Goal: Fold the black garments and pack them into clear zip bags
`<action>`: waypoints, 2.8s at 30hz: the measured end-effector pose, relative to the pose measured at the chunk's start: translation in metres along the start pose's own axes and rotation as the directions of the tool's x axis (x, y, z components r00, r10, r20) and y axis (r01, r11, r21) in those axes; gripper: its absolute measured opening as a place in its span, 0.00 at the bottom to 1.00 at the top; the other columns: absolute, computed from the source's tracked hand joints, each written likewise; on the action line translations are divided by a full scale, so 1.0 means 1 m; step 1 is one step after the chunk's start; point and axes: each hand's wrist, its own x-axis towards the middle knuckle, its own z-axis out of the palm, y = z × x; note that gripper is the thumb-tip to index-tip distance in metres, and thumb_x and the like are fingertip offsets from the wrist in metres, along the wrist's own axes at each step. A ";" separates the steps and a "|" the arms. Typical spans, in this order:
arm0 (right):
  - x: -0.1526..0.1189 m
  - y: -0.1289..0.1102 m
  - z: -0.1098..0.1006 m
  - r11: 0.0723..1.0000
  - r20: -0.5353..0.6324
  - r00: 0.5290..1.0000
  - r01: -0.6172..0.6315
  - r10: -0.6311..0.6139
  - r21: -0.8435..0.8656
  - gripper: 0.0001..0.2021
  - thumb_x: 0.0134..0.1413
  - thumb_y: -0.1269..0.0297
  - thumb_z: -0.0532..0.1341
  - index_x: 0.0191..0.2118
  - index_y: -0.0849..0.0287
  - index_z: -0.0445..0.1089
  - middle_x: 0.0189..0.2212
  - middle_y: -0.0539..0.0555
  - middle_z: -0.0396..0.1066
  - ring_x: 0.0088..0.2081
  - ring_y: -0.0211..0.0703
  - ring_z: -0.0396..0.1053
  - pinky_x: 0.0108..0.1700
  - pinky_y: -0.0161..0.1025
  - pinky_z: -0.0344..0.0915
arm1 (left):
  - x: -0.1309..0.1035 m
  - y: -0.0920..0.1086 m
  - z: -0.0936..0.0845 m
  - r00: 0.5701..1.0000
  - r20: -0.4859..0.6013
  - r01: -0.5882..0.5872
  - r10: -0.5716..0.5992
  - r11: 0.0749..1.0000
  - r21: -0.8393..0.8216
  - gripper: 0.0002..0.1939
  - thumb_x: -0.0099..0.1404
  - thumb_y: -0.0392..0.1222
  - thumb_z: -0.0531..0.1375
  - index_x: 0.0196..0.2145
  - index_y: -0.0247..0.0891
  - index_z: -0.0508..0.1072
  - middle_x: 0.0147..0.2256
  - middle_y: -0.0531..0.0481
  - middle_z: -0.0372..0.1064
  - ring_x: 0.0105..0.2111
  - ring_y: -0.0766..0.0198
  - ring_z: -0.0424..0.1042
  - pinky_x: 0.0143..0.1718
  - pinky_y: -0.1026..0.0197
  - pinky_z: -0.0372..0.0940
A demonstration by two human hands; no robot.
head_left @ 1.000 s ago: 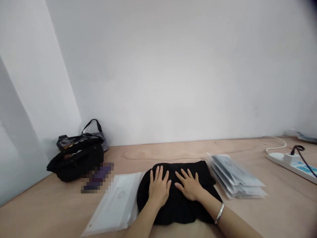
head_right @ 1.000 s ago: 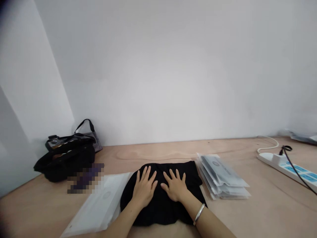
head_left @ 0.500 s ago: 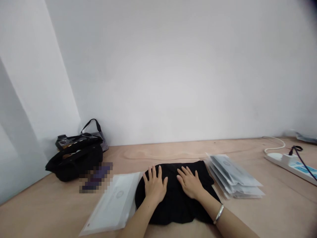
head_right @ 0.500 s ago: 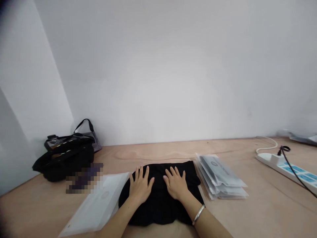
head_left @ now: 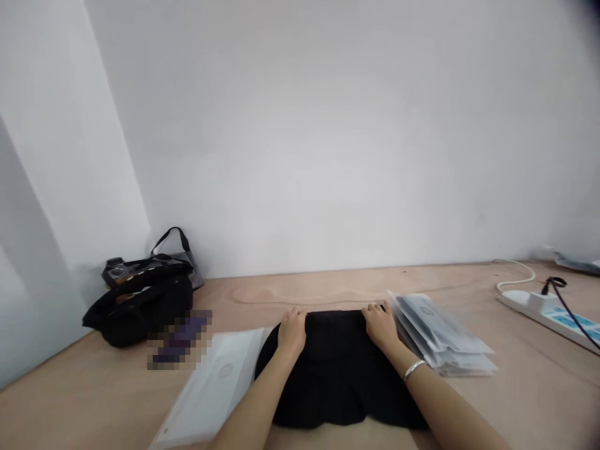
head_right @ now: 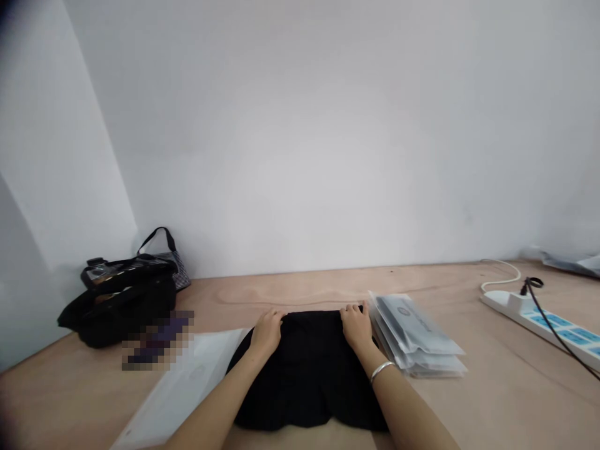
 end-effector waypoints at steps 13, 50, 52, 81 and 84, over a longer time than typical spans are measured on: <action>-0.102 -0.021 -0.072 0.952 0.290 0.910 0.305 -0.297 0.019 0.09 0.36 0.70 0.57 0.29 0.61 0.70 0.26 0.56 0.72 0.31 0.48 0.69 0.47 0.47 0.54 | -0.091 -0.032 -0.077 0.914 0.314 -0.200 0.256 0.959 -0.199 0.12 0.55 0.31 0.53 0.30 0.46 0.72 0.33 0.56 0.66 0.36 0.64 0.66 0.36 0.65 0.57; -0.095 -0.019 -0.027 0.889 0.339 0.883 0.161 -0.323 0.428 0.35 0.52 0.40 0.43 0.62 0.49 0.32 0.62 0.55 0.31 0.61 0.58 0.26 0.53 0.68 0.22 | -0.057 -0.018 -0.031 0.978 0.029 0.192 -0.205 0.950 0.248 0.21 0.61 0.26 0.41 0.38 0.33 0.71 0.44 0.36 0.62 0.45 0.50 0.61 0.41 0.51 0.57; -0.095 -0.020 -0.029 0.879 0.318 0.884 0.182 -0.342 0.441 0.35 0.51 0.40 0.45 0.61 0.46 0.32 0.62 0.55 0.31 0.61 0.59 0.26 0.52 0.69 0.22 | -0.060 -0.006 -0.030 0.996 0.019 0.085 -0.091 0.971 0.223 0.20 0.63 0.30 0.43 0.44 0.38 0.70 0.49 0.40 0.60 0.51 0.52 0.55 0.49 0.51 0.51; -0.089 -0.020 -0.032 0.848 0.411 0.801 0.212 -0.436 0.486 0.36 0.50 0.39 0.46 0.61 0.45 0.32 0.62 0.54 0.25 0.61 0.59 0.22 0.51 0.69 0.21 | -0.095 0.009 -0.015 0.940 0.332 -0.056 0.083 0.994 -0.092 0.47 0.48 0.73 0.49 0.60 0.51 0.40 0.62 0.46 0.32 0.60 0.42 0.30 0.56 0.38 0.31; -0.093 -0.018 -0.029 0.851 0.372 0.825 0.224 -0.425 0.475 0.35 0.51 0.41 0.46 0.61 0.45 0.32 0.62 0.55 0.25 0.61 0.57 0.23 0.51 0.69 0.21 | -0.096 0.008 -0.016 0.939 0.320 -0.094 0.125 0.989 -0.111 0.46 0.49 0.72 0.48 0.60 0.52 0.40 0.62 0.46 0.31 0.60 0.44 0.28 0.56 0.38 0.29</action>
